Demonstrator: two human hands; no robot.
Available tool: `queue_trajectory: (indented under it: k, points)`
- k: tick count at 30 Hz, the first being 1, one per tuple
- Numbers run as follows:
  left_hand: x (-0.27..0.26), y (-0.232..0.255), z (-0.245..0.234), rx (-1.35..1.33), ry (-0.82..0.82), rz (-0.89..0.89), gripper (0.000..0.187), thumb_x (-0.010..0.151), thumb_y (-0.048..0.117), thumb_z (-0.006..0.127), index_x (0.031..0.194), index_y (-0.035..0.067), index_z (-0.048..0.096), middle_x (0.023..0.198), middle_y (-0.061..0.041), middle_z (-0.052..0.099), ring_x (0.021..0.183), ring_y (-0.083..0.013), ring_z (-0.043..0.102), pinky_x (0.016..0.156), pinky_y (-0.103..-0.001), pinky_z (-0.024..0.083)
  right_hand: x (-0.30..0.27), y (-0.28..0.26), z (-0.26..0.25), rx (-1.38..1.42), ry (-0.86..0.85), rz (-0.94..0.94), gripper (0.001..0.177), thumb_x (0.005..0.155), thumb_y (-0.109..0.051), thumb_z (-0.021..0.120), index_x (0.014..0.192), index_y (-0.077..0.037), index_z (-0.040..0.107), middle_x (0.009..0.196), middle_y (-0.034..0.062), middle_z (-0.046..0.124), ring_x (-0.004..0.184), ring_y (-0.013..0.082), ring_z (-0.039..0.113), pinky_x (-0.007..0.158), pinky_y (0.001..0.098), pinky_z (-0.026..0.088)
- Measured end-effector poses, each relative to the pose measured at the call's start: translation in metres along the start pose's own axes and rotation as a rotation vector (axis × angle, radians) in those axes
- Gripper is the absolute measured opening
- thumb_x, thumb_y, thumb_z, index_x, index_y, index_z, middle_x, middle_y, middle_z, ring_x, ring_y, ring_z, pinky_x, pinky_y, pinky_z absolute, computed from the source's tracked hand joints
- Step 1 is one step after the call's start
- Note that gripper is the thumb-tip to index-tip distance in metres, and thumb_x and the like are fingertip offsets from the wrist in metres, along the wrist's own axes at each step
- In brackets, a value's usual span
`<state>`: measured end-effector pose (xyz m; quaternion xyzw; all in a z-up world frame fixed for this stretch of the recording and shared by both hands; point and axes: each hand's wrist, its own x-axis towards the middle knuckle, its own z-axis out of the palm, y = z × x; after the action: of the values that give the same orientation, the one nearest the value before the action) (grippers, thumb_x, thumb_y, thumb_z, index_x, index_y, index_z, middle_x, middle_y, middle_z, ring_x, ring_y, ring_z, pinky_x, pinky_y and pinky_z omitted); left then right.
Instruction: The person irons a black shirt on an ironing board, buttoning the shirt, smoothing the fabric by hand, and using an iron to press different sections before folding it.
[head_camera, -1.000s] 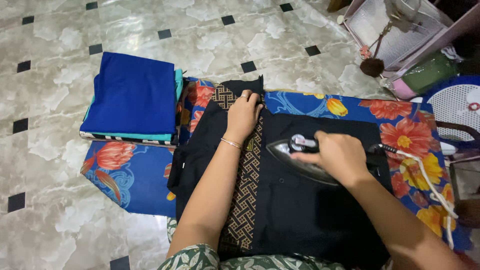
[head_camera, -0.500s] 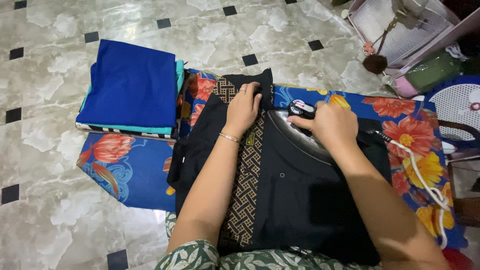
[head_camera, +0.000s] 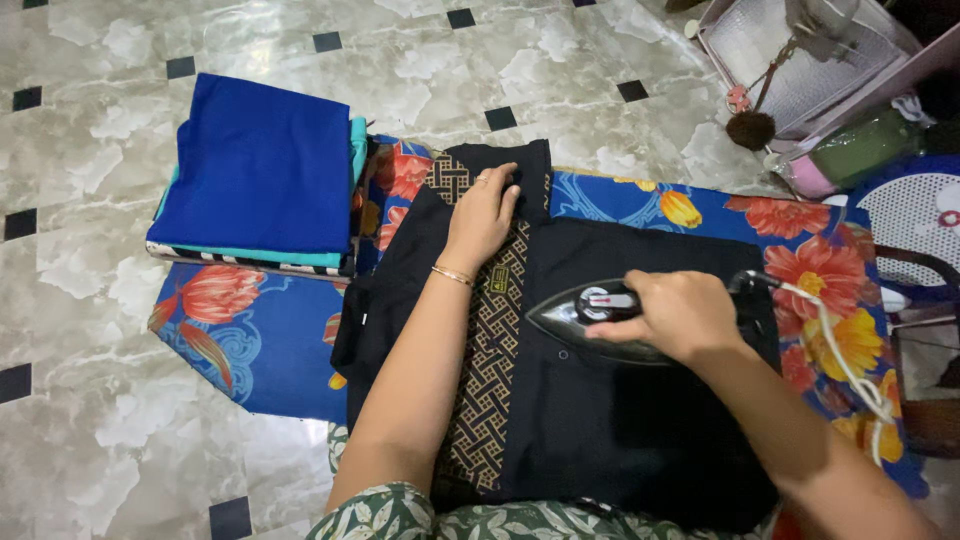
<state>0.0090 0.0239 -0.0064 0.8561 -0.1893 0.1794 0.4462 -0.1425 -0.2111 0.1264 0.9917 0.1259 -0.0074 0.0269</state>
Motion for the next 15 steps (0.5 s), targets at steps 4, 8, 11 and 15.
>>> queue_trajectory:
  k: [4,8,11,15]
  points:
    - [0.001,-0.004,0.001,-0.036,-0.004,-0.029,0.029,0.103,0.019,0.057,0.129,0.006,0.061,0.113,-0.014,0.070,0.105,-0.0335,0.069,0.088,-0.043,0.055,0.010,-0.026,0.001,0.042,0.054,-0.100,0.074,0.059,-0.083,0.071,0.073,-0.010,0.070,0.061,0.0119,0.069,0.061,0.0326,0.071,0.057,0.0438,0.056]
    - [0.003,-0.010,-0.001,-0.088,0.001,-0.043,0.029,0.102,0.018,0.058,0.128,0.006,0.063,0.111,-0.014,0.071,0.103,-0.0332,0.070,0.088,-0.041,0.055,0.013,-0.035,0.001,0.110,0.118,-0.198,0.073,0.060,-0.080,0.072,0.069,-0.008,0.067,0.056,0.0098,0.065,0.055,0.0308,0.069,0.050,0.0420,0.053]
    - [0.005,-0.016,-0.004,-0.161,0.008,-0.007,0.030,0.105,0.018,0.058,0.132,0.006,0.064,0.109,-0.014,0.073,0.101,-0.0283,0.071,0.088,-0.037,0.056,0.009,-0.028,0.002,0.085,0.084,-0.197,0.073,0.060,-0.082,0.071,0.069,-0.009,0.068,0.058,0.0096,0.067,0.058,0.0306,0.070,0.053,0.0419,0.054]
    - [0.010,-0.038,-0.001,-0.533,-0.104,-0.317,0.039,0.105,0.025,0.054,0.137,0.006,0.061,0.108,-0.006,0.074,0.081,-0.0155,0.069,0.075,-0.029,0.056,0.004,-0.021,0.002,0.087,0.097,-0.161,0.075,0.057,-0.082,0.072,0.070,-0.008,0.069,0.059,0.0103,0.068,0.059,0.0312,0.070,0.054,0.0421,0.055]
